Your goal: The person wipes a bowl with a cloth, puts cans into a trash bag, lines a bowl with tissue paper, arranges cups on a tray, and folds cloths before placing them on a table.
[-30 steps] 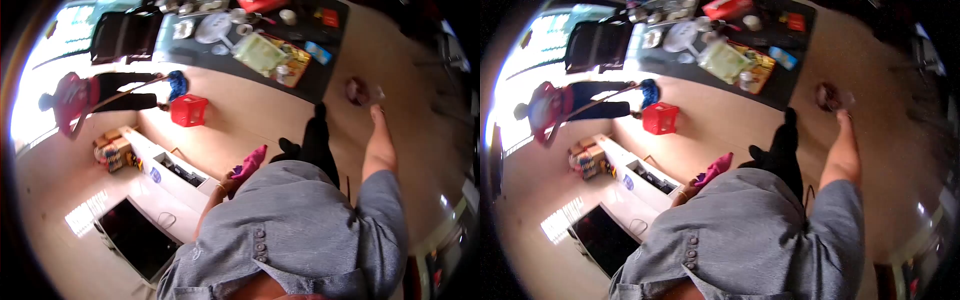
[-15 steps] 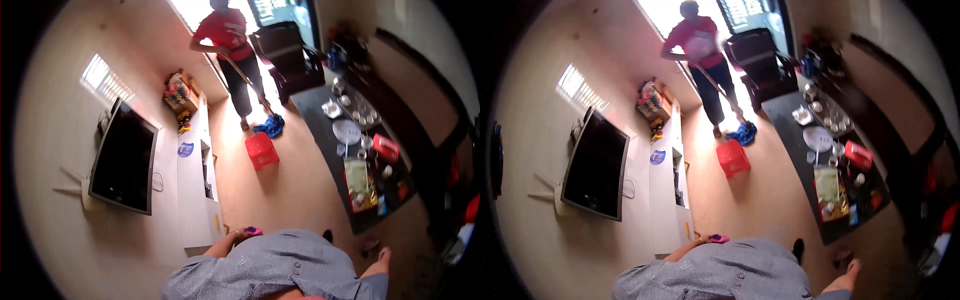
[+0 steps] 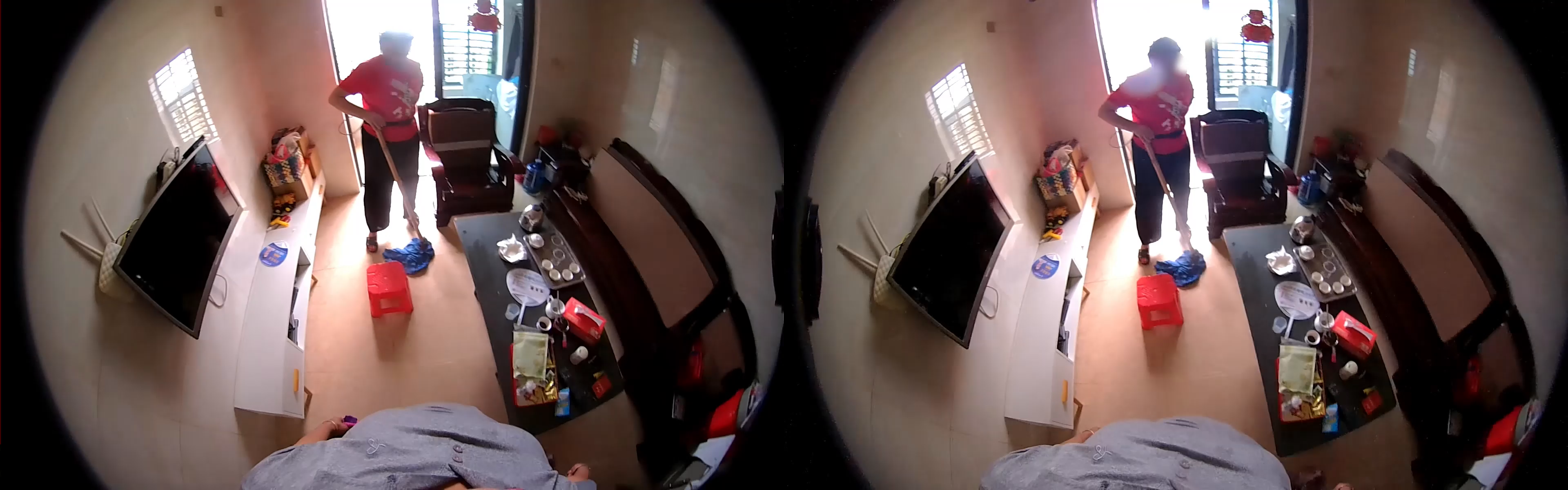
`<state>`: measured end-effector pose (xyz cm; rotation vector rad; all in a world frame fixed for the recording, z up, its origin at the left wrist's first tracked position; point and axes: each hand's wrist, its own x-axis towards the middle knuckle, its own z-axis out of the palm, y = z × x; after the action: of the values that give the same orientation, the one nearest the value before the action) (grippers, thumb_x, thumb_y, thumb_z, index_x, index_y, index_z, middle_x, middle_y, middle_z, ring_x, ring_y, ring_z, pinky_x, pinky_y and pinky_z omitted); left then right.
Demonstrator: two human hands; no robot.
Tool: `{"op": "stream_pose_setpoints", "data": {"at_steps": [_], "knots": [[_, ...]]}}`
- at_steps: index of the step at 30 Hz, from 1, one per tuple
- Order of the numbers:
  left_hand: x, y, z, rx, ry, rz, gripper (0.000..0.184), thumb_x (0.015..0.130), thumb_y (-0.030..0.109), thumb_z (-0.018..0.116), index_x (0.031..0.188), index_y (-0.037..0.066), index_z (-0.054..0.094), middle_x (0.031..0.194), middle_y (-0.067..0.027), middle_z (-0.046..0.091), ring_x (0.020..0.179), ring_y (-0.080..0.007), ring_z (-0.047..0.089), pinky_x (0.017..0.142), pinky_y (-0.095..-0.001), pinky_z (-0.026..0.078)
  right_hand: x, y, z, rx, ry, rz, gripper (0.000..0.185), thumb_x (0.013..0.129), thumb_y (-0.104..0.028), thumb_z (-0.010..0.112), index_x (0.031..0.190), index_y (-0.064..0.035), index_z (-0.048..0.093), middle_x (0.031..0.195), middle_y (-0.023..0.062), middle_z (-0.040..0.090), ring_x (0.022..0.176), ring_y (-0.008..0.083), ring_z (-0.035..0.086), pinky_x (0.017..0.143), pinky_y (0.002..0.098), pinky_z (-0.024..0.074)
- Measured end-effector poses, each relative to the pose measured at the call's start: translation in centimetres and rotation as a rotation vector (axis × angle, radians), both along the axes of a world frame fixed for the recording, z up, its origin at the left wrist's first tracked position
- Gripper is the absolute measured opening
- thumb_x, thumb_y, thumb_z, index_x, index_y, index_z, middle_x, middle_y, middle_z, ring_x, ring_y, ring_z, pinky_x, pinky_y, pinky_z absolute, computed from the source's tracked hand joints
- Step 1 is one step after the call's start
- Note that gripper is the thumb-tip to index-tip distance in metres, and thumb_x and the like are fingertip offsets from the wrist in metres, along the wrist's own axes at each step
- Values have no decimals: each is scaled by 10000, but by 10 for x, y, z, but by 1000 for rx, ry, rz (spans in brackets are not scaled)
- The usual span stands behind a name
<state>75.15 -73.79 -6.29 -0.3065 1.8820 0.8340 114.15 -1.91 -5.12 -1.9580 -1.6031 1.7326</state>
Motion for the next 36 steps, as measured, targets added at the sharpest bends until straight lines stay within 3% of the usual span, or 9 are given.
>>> {"op": "stream_pose_setpoints", "data": {"at_steps": [7,18,20,22,25,28,29,31,36], "knots": [[-5,38,6,37,40,-38,431,696,57,641,1112,41,528,988,-77,610,912,-197,575,833,-300,467,63,-45,18,159,156,-25,248,639,-111,549,478,-128,361,453,37,409,376,162,400,348,309,308],[-28,113,29,138,90,-103,449,700,70,631,1133,50,516,997,-68,606,920,-197,569,843,-298,457,4,-15,-65,-65,-490,381,199,760,-70,468,561,-72,458,480,77,468,357,208,437,319,353,334],[-34,130,37,219,120,-71,452,700,72,629,1137,52,514,998,-67,605,922,-197,568,845,-298,455,-44,-7,-73,-124,-321,438,207,782,-62,454,577,-61,476,484,84,479,354,217,443,313,361,339],[-40,148,51,316,154,-41,455,701,75,628,1141,53,512,1000,-65,604,923,-197,566,847,-297,453,-111,-36,-4,-178,79,256,68,829,-116,559,885,-90,587,575,63,538,386,160,463,328,295,350],[-50,185,74,431,301,-211,476,681,57,609,1146,53,507,986,-58,600,903,-186,558,829,-289,452,-217,-86,91,-339,322,417,436,837,-209,620,1250,-147,496,933,39,607,746,131,576,516,251,474],[-41,257,193,585,356,-253,474,638,-8,569,1104,45,507,914,-36,571,866,-136,524,775,-265,451,-288,-139,144,-168,407,940,785,771,-419,672,1414,-255,252,1314,125,442,1161,229,452,830,392,455],[-53,255,158,677,369,-304,431,632,-26,570,1052,44,500,883,-24,555,858,-132,521,761,-269,454,-304,-158,164,-167,427,1026,895,725,-481,696,1432,-249,198,1354,149,396,1189,259,435,868,398,444],[-49,285,202,745,465,-407,391,651,-53,567,1019,49,485,867,-19,536,838,-127,511,745,-277,455,-336,-189,158,-212,733,1133,989,713,-488,703,1436,-109,146,1278,130,459,1069,227,504,860,329,448],[-41,317,244,939,305,-290,477,721,-60,550,1156,98,435,1031,-20,489,887,-106,491,744,-229,446,-354,-242,203,-500,994,983,440,750,-253,714,1108,-50,561,955,48,622,864,130,571,765,292,483]]}}
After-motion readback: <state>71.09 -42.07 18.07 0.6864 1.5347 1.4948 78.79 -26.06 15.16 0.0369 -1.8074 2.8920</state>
